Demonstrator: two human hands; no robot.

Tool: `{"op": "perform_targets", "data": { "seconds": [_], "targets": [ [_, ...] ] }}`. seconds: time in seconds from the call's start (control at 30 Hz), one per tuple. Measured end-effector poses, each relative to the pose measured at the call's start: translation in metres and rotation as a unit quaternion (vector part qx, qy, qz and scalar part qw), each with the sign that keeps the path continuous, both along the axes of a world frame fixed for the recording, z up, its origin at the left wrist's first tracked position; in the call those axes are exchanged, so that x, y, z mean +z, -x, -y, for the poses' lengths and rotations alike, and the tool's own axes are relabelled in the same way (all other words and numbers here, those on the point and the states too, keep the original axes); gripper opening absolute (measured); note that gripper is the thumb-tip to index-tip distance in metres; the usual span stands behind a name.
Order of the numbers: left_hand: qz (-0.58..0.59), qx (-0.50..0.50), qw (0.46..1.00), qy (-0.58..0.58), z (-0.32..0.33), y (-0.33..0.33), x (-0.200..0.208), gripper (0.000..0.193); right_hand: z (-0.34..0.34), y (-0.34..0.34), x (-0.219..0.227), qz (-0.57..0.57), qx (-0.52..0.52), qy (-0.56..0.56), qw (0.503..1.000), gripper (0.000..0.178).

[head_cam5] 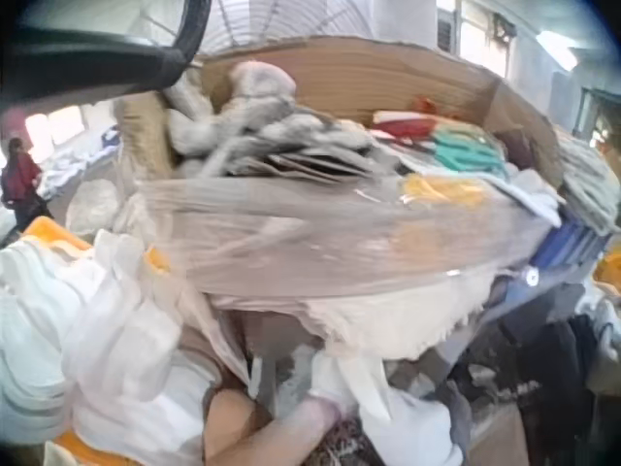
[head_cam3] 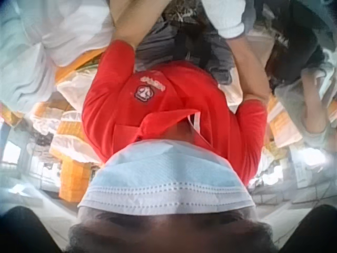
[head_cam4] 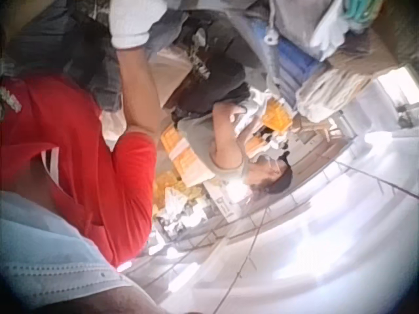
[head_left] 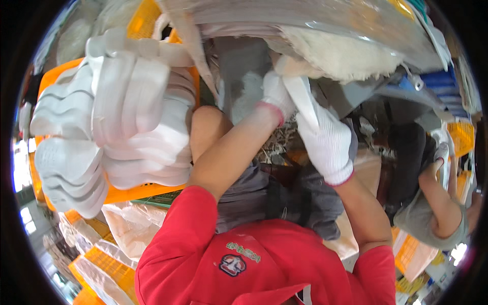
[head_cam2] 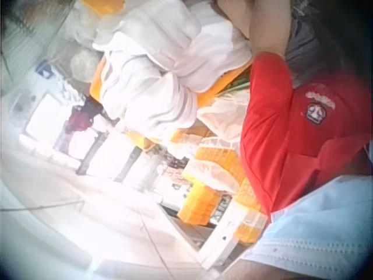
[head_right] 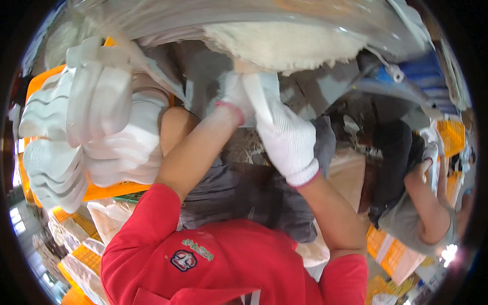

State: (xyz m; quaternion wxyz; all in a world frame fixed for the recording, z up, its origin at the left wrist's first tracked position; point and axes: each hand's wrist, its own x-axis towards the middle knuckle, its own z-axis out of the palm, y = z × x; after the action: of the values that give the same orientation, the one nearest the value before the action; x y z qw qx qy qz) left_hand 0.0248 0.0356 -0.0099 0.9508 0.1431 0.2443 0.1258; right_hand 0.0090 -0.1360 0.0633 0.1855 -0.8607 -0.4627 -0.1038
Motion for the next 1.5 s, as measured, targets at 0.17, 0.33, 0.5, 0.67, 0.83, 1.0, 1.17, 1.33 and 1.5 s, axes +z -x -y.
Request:
{"op": "perform_targets", "data": {
  "seconds": [0.17,0.33,0.5,0.67,0.83,1.0,1.17,1.33,1.5],
  "targets": [
    [0.010,-0.029,0.993,-0.113,0.007,0.002,-0.025,0.033,-0.029,-0.014,0.021,0.032,0.018,-0.105,0.994,0.032],
    [-0.043,0.022,0.947,-0.317,0.034,0.009,-0.037,0.046,-0.051,-0.035,0.039,-0.164,0.007,0.107,0.981,0.034],
    [0.026,-0.110,0.987,0.117,0.033,0.010,-0.041,0.053,0.005,-0.006,0.057,-0.439,0.071,0.090,0.891,0.091],
    [0.102,-0.057,0.993,0.016,0.008,-0.015,-0.030,0.073,-0.025,-0.019,0.037,-0.456,0.053,0.011,0.888,0.081],
    [0.062,-0.081,0.993,0.063,0.011,-0.020,-0.025,0.084,-0.027,0.000,0.050,-0.046,0.098,-0.011,0.994,0.028],
    [0.028,-0.078,0.995,0.052,0.033,0.005,-0.004,0.094,-0.022,0.019,0.069,-0.151,0.058,0.269,0.949,0.053],
    [-0.040,-0.043,0.993,0.106,0.029,0.000,-0.009,0.068,0.013,0.048,0.048,-0.257,-0.050,0.018,0.965,0.077],
    [0.045,0.003,0.998,-0.040,0.007,-0.021,-0.026,0.065,-0.012,-0.004,0.033,-0.162,-0.057,-0.040,0.984,0.045],
    [-0.007,-0.010,0.998,0.057,0.004,-0.017,-0.017,0.036,-0.016,-0.007,0.029,-0.174,-0.077,-0.059,0.980,0.043]
  ]
}}
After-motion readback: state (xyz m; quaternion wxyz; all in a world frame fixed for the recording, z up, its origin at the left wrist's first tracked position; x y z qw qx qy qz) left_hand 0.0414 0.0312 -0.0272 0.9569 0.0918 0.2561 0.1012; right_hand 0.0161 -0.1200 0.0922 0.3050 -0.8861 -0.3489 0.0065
